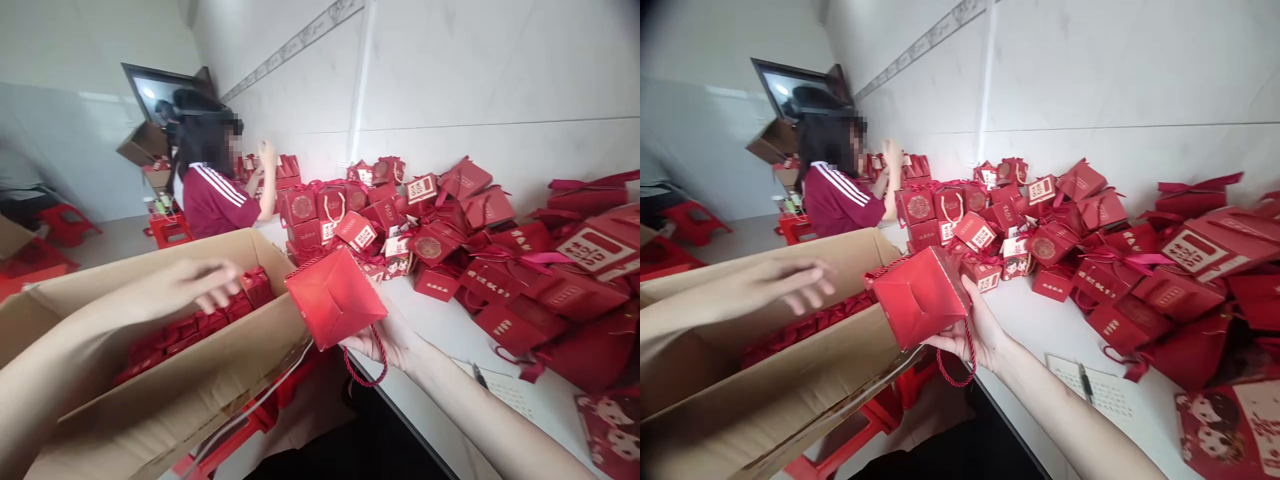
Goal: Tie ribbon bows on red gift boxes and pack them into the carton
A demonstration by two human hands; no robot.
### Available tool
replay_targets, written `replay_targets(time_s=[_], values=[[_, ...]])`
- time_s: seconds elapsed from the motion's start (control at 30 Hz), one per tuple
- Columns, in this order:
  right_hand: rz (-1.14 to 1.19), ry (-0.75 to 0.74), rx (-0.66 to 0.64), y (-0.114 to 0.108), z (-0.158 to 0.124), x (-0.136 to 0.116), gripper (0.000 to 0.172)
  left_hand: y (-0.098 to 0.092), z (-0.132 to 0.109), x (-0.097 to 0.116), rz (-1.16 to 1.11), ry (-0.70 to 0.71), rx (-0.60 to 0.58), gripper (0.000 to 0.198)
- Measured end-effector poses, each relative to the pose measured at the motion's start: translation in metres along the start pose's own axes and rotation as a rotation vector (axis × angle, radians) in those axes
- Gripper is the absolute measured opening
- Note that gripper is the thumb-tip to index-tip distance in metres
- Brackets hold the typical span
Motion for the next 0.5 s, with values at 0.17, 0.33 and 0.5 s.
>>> replay_targets(time_s=[0.17, 0.33, 0.5], values=[[-0.031, -0.006, -0.017, 0.023, 0.013, 0.015, 0.056, -0.001, -0.010, 0.054, 0.212, 0.145, 0.041, 0.054], [-0.179, 0.004, 0.030, 0.029, 0.023, 0.029, 0.053, -0.008, -0.003, 0.058, 0.200, 0.179, 0.071, 0.052], [-0.650, -0.307, 0.015, 0.046, 0.043, 0.017, 0.045, 0.001, 0.027, 0.037, 0.153, 0.200, -0.075, 0.051]])
Point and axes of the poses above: each hand's wrist, its own z-axis towards the middle knuckle, its own y-axis out of the palm, x = y × z, the point moved 7 cm from there along z, towards the middle knuckle, and after that the axes turned 5 degrees about -y, right-handed, at the moved point
